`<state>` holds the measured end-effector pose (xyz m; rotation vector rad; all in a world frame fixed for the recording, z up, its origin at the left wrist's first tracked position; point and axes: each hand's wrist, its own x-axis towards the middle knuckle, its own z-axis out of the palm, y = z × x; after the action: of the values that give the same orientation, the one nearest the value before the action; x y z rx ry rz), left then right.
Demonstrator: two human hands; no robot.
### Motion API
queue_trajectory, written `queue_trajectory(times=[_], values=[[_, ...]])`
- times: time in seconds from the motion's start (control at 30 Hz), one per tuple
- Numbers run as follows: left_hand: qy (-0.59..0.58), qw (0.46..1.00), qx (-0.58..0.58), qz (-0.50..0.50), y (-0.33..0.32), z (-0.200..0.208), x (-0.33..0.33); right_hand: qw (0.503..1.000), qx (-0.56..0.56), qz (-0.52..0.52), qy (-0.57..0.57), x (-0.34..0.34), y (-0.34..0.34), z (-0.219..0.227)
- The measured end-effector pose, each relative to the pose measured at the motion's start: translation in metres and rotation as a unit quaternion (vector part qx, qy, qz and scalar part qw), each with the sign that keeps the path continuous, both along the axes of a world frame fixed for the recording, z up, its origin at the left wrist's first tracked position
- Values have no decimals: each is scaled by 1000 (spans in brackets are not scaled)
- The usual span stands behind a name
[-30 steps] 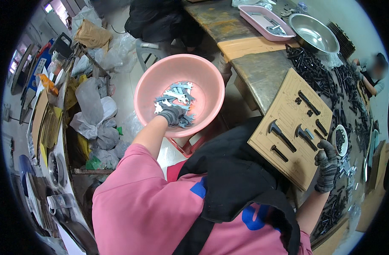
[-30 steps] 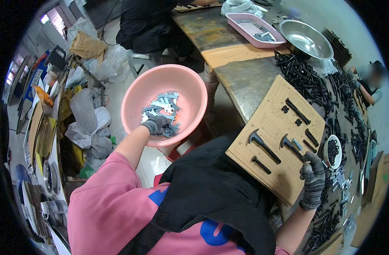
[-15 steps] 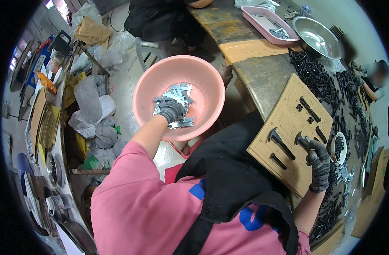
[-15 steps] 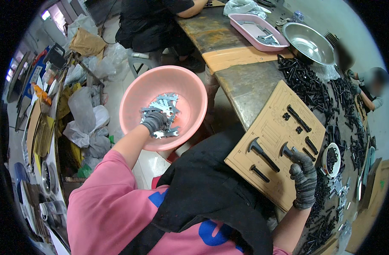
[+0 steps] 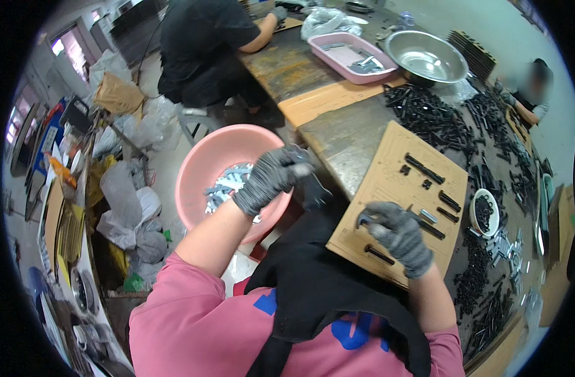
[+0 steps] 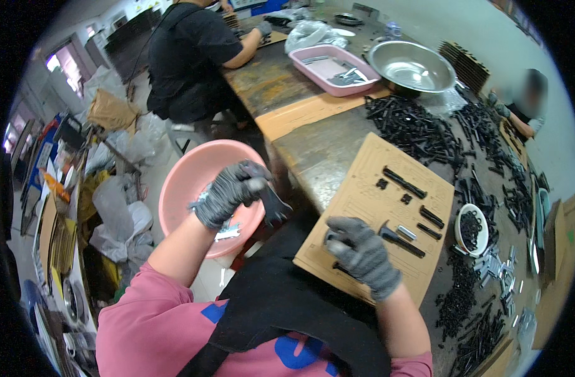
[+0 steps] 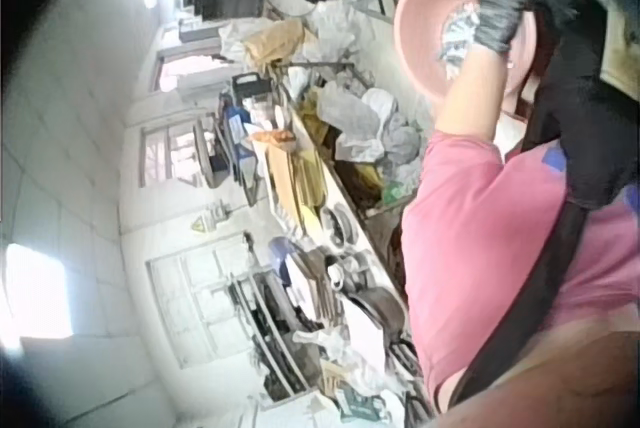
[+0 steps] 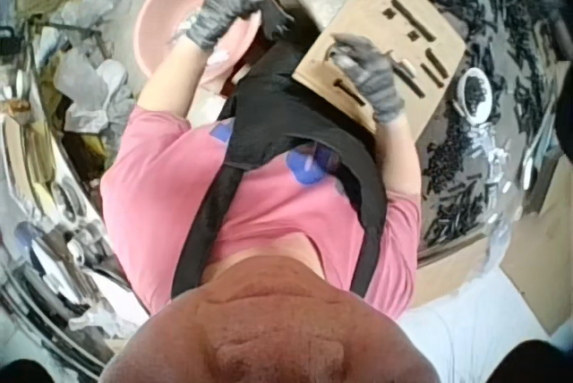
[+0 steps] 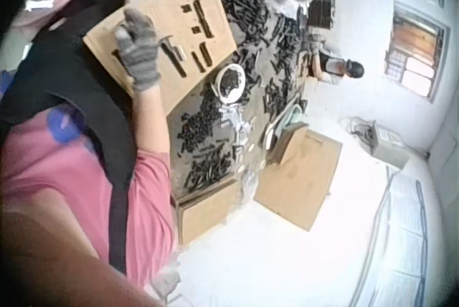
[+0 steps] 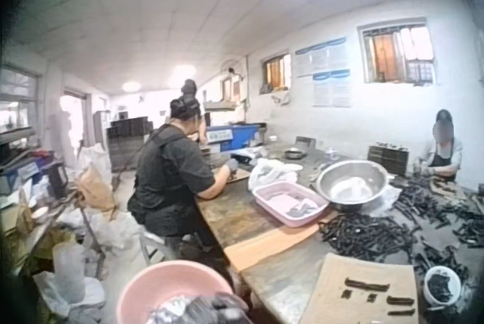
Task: The person assembles small metal hardware components on a cardboard template. They pick up black cylindrical parts, metal sleeves, and washers, then fit them together and place the assembled units on the template. The person repeats this process multiple times, organizing the finished assemblies in rows.
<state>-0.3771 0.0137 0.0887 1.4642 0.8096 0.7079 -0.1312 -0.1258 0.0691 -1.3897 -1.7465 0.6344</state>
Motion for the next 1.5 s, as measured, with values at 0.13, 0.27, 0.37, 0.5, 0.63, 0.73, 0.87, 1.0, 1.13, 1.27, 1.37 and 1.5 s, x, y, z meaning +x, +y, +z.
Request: queue_trajectory(times=[0.13, 0.27, 0.37, 0.5, 0.63, 0.73, 0.87, 1.0, 1.13, 1.27, 1.37, 1.5], values=[[-135, 985, -74, -82, -37, 26, 67, 994, 9, 32, 106, -17, 6, 8], [-140, 983, 14, -114, -51, 16, 112, 908, -231, 54, 347, -3, -11, 12], [-123, 981, 10, -152, -55, 16, 133, 882, -198, 63, 424, 13, -27, 0], [-107, 979, 36, -171, -58, 12, 148, 876, -205, 27, 436, 22, -45, 6], [-67, 973, -35, -220, -62, 16, 153, 900, -178, -31, 396, 35, -53, 4], [-25, 953, -64, -295, -61, 11, 155, 937, -137, -61, 315, 42, -54, -5], [18, 954, 202, -221, -60, 27, 168, 978, -94, -151, 108, 75, -63, -19], [79, 834, 479, -262, -57, 34, 184, 970, 17, -137, -199, 102, -63, 1], [342, 672, 553, -354, -67, 24, 211, 953, -80, -105, -272, 100, -50, 23], [288, 695, 559, -349, -44, 28, 201, 997, -10, -44, -69, 129, -49, 30], [270, 794, 498, -222, 3, 17, 190, 961, -46, -244, 119, 190, -47, 15], [324, 821, 462, -87, 71, -15, 204, 834, -177, -355, -382, 275, -42, 7]])
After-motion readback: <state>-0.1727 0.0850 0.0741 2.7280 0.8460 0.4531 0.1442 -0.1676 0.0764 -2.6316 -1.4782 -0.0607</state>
